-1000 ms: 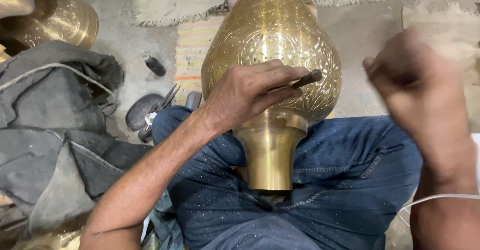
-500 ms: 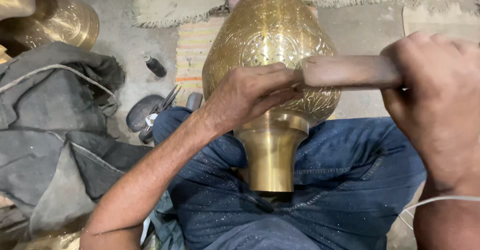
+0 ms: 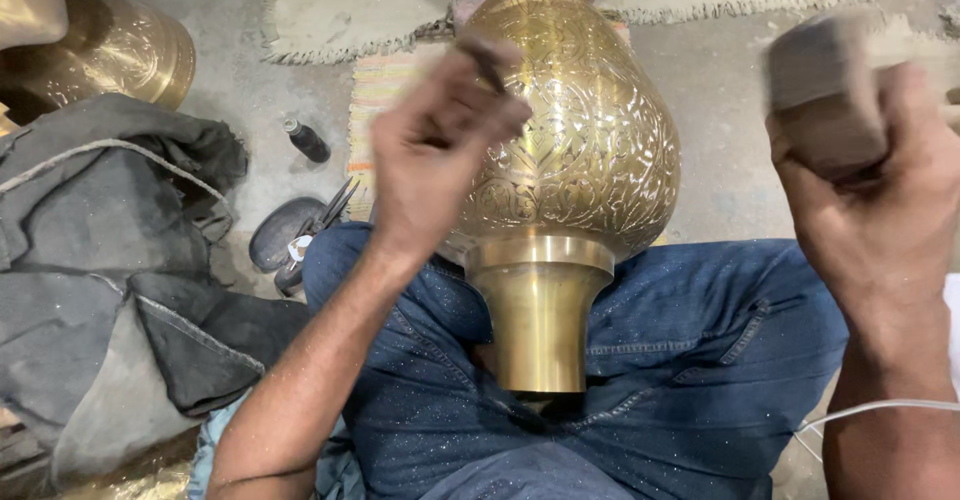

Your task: The person sits cross-legged on the floor with a large engraved brass vessel held between their legs. They hold a chisel against the vessel's decorated surface with one hand and strike it with a wooden mallet in the other hand, working the pattern across the brass surface.

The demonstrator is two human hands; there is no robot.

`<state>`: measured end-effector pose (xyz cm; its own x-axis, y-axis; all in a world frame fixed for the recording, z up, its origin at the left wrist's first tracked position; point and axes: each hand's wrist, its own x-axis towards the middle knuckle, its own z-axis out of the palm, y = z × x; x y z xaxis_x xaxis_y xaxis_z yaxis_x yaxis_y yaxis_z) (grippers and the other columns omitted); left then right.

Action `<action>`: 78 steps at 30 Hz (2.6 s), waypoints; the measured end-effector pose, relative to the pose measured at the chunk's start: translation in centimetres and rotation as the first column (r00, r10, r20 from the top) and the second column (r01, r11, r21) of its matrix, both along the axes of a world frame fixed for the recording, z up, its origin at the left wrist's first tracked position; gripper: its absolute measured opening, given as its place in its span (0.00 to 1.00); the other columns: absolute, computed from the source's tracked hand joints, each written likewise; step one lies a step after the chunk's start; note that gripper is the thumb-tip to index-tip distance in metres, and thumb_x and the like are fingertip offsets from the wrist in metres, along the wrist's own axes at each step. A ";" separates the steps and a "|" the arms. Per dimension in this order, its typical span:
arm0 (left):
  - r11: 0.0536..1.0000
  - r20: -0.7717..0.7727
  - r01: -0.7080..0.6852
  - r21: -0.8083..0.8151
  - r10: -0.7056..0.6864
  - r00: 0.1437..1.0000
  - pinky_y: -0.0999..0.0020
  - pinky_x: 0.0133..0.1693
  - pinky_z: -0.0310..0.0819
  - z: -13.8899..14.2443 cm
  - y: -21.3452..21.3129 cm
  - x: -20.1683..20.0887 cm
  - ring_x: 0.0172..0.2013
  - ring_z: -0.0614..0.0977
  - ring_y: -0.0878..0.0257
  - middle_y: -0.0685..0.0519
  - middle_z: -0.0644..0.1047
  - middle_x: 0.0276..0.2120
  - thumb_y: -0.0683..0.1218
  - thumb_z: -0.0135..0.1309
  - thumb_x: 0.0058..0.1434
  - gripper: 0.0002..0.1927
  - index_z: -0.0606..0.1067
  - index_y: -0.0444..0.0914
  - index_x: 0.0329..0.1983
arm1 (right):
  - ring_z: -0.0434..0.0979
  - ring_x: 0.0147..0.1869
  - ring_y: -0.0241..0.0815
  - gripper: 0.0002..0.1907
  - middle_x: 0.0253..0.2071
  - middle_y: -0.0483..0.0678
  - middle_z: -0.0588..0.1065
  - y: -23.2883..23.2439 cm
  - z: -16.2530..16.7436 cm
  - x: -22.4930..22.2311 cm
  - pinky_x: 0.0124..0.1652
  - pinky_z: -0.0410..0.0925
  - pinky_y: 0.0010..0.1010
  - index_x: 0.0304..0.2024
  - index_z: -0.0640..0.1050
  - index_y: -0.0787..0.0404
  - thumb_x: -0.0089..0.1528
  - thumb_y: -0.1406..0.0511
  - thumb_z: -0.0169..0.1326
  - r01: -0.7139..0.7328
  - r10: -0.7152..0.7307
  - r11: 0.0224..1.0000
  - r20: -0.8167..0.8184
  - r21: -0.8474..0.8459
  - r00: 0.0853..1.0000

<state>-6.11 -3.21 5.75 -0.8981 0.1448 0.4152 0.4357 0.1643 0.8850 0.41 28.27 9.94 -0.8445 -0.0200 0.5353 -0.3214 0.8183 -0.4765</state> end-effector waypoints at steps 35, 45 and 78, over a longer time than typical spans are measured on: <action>0.875 -0.398 0.174 -0.452 -0.373 0.838 0.73 0.43 0.86 -0.9 1.5 -0.2 0.40 0.86 0.68 0.58 0.83 0.40 0.48 0.62 0.67 0.19 0.75 0.44 0.61 | 0.81 0.38 0.43 0.13 0.33 0.48 0.77 -3.1 4.5 0.9 0.40 0.73 0.35 0.40 0.78 0.60 0.55 0.68 0.67 0.105 -0.113 0.862 -0.015 0.496 0.993; 0.867 -0.386 0.190 -0.462 -0.388 0.837 0.74 0.42 0.86 -1.2 1.6 -0.6 0.38 0.86 0.69 0.59 0.82 0.39 0.49 0.60 0.68 0.20 0.75 0.45 0.62 | 0.81 0.37 0.44 0.10 0.34 0.51 0.78 -2.9 4.6 0.6 0.38 0.73 0.33 0.38 0.78 0.63 0.56 0.71 0.65 0.084 -0.058 0.925 -0.081 0.370 0.995; 0.863 -0.342 0.238 -0.446 -0.411 0.845 0.75 0.45 0.86 -0.2 1.8 -0.5 0.39 0.85 0.70 0.60 0.81 0.39 0.51 0.59 0.69 0.22 0.72 0.51 0.66 | 0.80 0.44 0.43 0.12 0.43 0.54 0.76 -2.4 1.0 0.0 0.42 0.76 0.30 0.53 0.74 0.69 0.74 0.68 0.62 0.006 -0.019 0.981 -0.065 -0.193 0.998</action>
<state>-6.64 -1.42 5.51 -0.5258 0.6162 0.5864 0.8308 0.2241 0.5094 0.42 25.90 10.96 -0.8065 0.0991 0.5828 -0.3481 0.7172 -0.6037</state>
